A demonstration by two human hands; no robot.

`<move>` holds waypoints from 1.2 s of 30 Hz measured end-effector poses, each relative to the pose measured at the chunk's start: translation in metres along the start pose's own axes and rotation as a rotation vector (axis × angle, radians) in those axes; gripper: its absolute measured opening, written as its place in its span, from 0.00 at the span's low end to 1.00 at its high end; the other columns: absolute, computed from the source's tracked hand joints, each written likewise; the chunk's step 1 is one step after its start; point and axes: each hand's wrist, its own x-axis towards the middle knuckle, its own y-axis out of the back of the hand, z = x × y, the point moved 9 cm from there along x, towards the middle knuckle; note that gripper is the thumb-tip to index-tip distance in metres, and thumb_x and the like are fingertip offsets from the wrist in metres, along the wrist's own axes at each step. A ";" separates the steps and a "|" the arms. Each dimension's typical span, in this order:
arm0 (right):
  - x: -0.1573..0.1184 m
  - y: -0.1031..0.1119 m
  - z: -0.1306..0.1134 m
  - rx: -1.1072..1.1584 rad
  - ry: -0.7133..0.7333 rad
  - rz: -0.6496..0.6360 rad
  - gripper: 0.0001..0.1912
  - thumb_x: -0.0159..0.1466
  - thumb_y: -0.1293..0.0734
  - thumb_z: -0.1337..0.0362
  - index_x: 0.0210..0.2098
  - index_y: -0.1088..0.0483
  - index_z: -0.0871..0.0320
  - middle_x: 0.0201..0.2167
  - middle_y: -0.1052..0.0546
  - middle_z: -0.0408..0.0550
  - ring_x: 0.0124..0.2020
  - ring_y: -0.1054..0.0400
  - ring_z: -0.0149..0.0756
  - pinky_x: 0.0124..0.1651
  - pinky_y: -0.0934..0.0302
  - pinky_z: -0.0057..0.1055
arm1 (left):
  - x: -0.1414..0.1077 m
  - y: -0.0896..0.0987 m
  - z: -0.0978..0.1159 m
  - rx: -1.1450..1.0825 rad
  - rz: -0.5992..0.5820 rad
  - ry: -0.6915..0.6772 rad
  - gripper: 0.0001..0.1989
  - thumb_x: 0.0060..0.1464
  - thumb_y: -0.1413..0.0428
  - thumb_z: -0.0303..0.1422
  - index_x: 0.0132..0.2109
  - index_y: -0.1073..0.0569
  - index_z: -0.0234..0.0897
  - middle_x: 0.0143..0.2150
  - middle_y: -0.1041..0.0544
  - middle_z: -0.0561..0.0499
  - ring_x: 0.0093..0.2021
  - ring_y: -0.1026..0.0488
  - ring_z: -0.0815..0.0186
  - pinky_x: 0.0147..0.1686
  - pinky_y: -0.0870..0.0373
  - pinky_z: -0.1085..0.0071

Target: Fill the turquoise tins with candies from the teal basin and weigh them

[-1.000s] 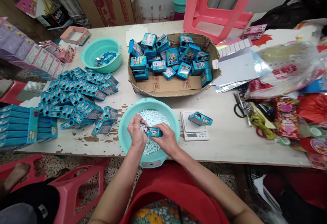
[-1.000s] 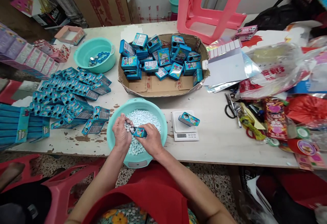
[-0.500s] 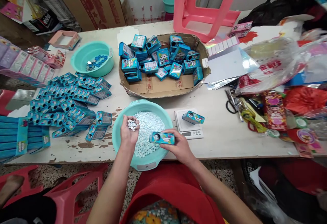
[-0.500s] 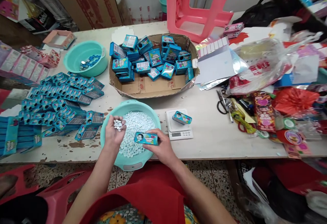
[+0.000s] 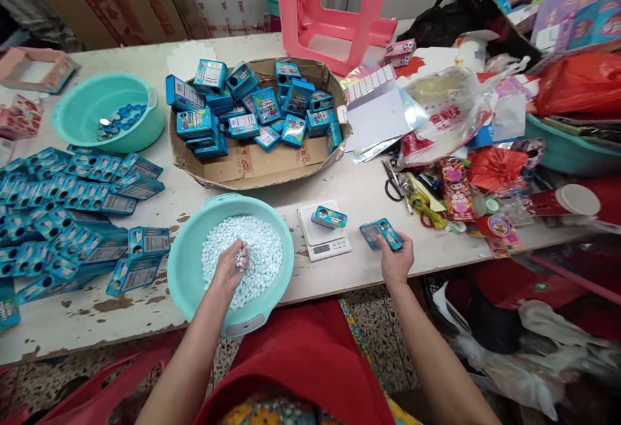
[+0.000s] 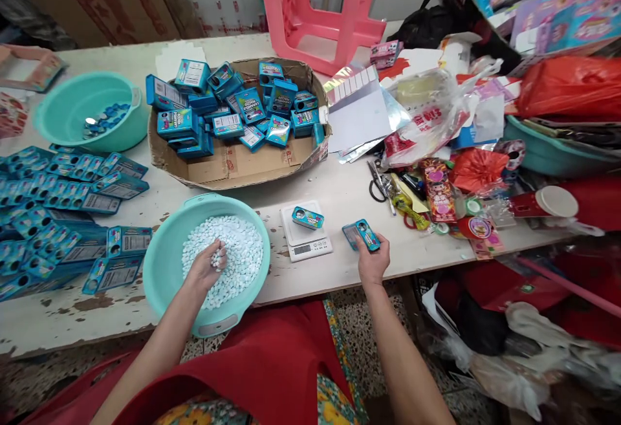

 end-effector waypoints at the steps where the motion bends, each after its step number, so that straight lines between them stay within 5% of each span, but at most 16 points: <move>1: 0.001 -0.001 0.004 -0.005 -0.001 0.000 0.30 0.48 0.29 0.51 0.44 0.36 0.62 0.35 0.29 0.48 0.36 0.33 0.38 0.44 0.37 0.40 | 0.000 -0.001 0.001 0.022 -0.007 -0.016 0.12 0.44 0.38 0.33 0.34 0.31 0.32 0.21 0.36 0.57 0.17 0.40 0.77 0.14 0.47 0.81; 4: -0.006 0.004 -0.013 -0.077 0.121 0.001 0.33 0.49 0.29 0.50 0.49 0.38 0.60 0.46 0.32 0.54 0.48 0.36 0.44 0.51 0.40 0.46 | -0.002 -0.001 0.002 0.051 0.007 -0.060 0.17 0.39 0.35 0.31 0.37 0.30 0.31 0.24 0.33 0.55 0.19 0.37 0.76 0.15 0.45 0.81; 7: -0.025 0.006 -0.061 -0.232 0.431 0.033 0.40 0.49 0.28 0.51 0.56 0.42 0.60 0.56 0.40 0.61 0.59 0.47 0.51 0.57 0.47 0.53 | -0.008 -0.004 0.002 0.056 0.021 -0.088 0.17 0.41 0.36 0.36 0.37 0.29 0.30 0.22 0.35 0.56 0.19 0.38 0.76 0.15 0.45 0.80; 10: -0.043 -0.020 -0.095 -0.236 0.584 -0.082 0.41 0.50 0.27 0.52 0.58 0.45 0.59 0.56 0.40 0.62 0.59 0.46 0.50 0.55 0.44 0.51 | -0.013 -0.011 0.002 0.019 -0.003 -0.092 0.15 0.44 0.38 0.39 0.33 0.29 0.31 0.18 0.40 0.59 0.16 0.42 0.77 0.13 0.50 0.80; 16: -0.045 -0.113 -0.087 -0.079 0.354 -0.537 0.31 0.52 0.29 0.51 0.51 0.37 0.57 0.48 0.30 0.54 0.49 0.36 0.44 0.50 0.39 0.43 | -0.015 -0.010 0.000 -0.027 -0.007 -0.080 0.13 0.43 0.37 0.32 0.37 0.27 0.29 0.25 0.31 0.53 0.20 0.36 0.76 0.14 0.47 0.81; 19: -0.046 -0.128 -0.090 -0.053 0.282 -0.605 0.21 0.53 0.30 0.52 0.41 0.32 0.58 0.36 0.26 0.48 0.40 0.32 0.41 0.45 0.38 0.40 | -0.013 0.001 -0.007 -0.006 0.058 -0.031 0.13 0.47 0.40 0.35 0.35 0.27 0.27 0.26 0.31 0.50 0.21 0.34 0.74 0.15 0.44 0.80; 24: -0.085 -0.111 -0.187 -0.060 0.590 -0.619 0.15 0.54 0.29 0.58 0.40 0.31 0.55 0.37 0.28 0.46 0.40 0.33 0.39 0.43 0.39 0.36 | -0.025 -0.002 -0.003 -0.016 0.074 -0.021 0.16 0.52 0.44 0.40 0.35 0.26 0.27 0.25 0.31 0.50 0.19 0.36 0.75 0.15 0.45 0.79; 29: -0.164 -0.115 -0.273 -0.034 0.919 -0.804 0.16 0.56 0.29 0.63 0.44 0.31 0.51 0.39 0.26 0.46 0.42 0.32 0.40 0.49 0.41 0.40 | -0.058 -0.036 0.026 -0.118 -0.065 -0.107 0.25 0.50 0.47 0.52 0.35 0.26 0.29 0.28 0.30 0.49 0.22 0.35 0.73 0.18 0.45 0.78; 32: -0.205 -0.144 -0.275 -0.115 1.068 -0.907 0.15 0.57 0.30 0.63 0.44 0.30 0.52 0.37 0.24 0.45 0.41 0.32 0.40 0.49 0.43 0.41 | -0.064 -0.042 0.039 -0.125 -0.031 -0.150 0.30 0.49 0.51 0.58 0.35 0.25 0.31 0.29 0.30 0.48 0.24 0.35 0.72 0.19 0.45 0.76; 36: -0.228 -0.179 -0.257 -0.236 1.093 -0.961 0.13 0.57 0.30 0.62 0.42 0.30 0.53 0.35 0.24 0.45 0.39 0.32 0.40 0.46 0.43 0.39 | -0.055 -0.024 0.037 -0.124 0.107 -0.133 0.29 0.46 0.49 0.57 0.34 0.25 0.33 0.30 0.29 0.49 0.26 0.35 0.71 0.23 0.43 0.75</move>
